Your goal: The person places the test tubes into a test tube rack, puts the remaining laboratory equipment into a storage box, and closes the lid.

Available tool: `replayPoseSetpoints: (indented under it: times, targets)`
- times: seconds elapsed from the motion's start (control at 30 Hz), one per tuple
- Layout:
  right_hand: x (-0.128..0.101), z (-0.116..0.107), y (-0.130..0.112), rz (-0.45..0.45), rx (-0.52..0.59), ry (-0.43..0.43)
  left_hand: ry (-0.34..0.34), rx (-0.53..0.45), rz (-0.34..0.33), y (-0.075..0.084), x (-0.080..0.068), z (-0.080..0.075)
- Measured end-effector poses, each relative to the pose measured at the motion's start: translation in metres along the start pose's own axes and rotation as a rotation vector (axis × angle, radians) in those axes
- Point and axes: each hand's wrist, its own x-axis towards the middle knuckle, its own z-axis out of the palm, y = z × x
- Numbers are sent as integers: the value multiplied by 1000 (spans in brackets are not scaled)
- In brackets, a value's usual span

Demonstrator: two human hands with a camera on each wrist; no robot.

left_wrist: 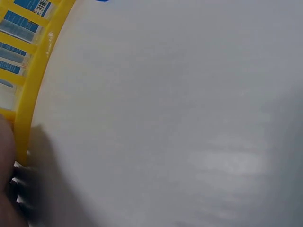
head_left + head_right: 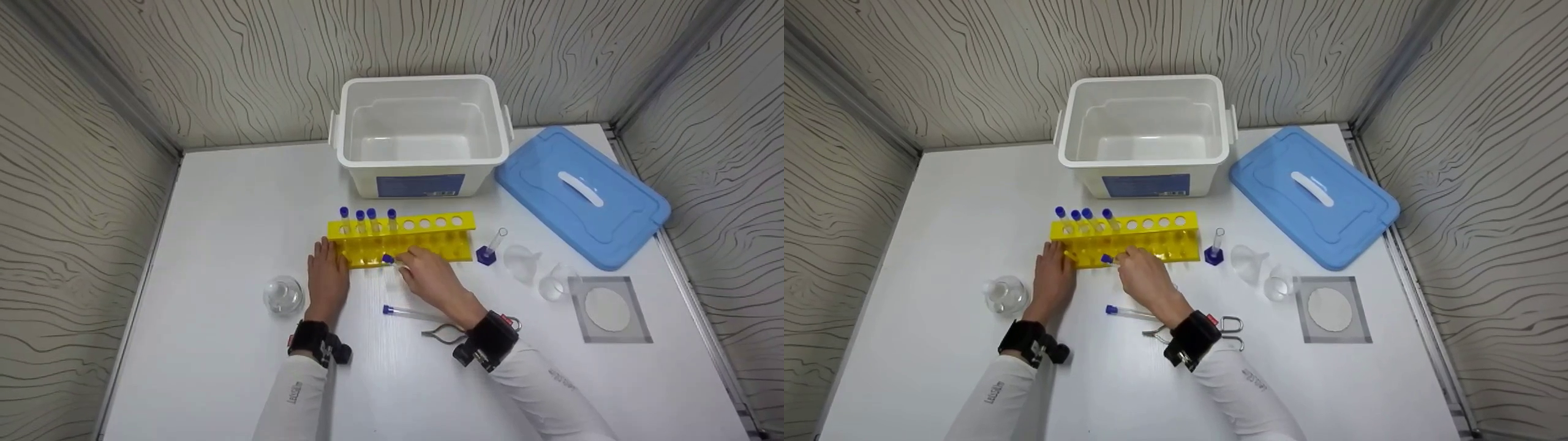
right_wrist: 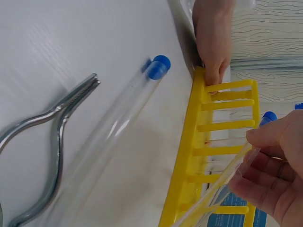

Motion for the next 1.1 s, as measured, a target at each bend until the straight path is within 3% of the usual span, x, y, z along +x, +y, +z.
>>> replayPoseSetpoints:
  times: [0.2,0.6,0.8,1.1]
  targets:
    - [0,-20,-1,23,90,90,0,-4,2,0,0,-1]
    - [8,-48,7,-1,372,412,-4,-3,6,0,-1,-1]
    - [13,-56,10,40,520,490,-3,-36,-6,1,-3,0]
    - [21,-62,13,54,601,562,-1,-29,-5,1,-2,-1]
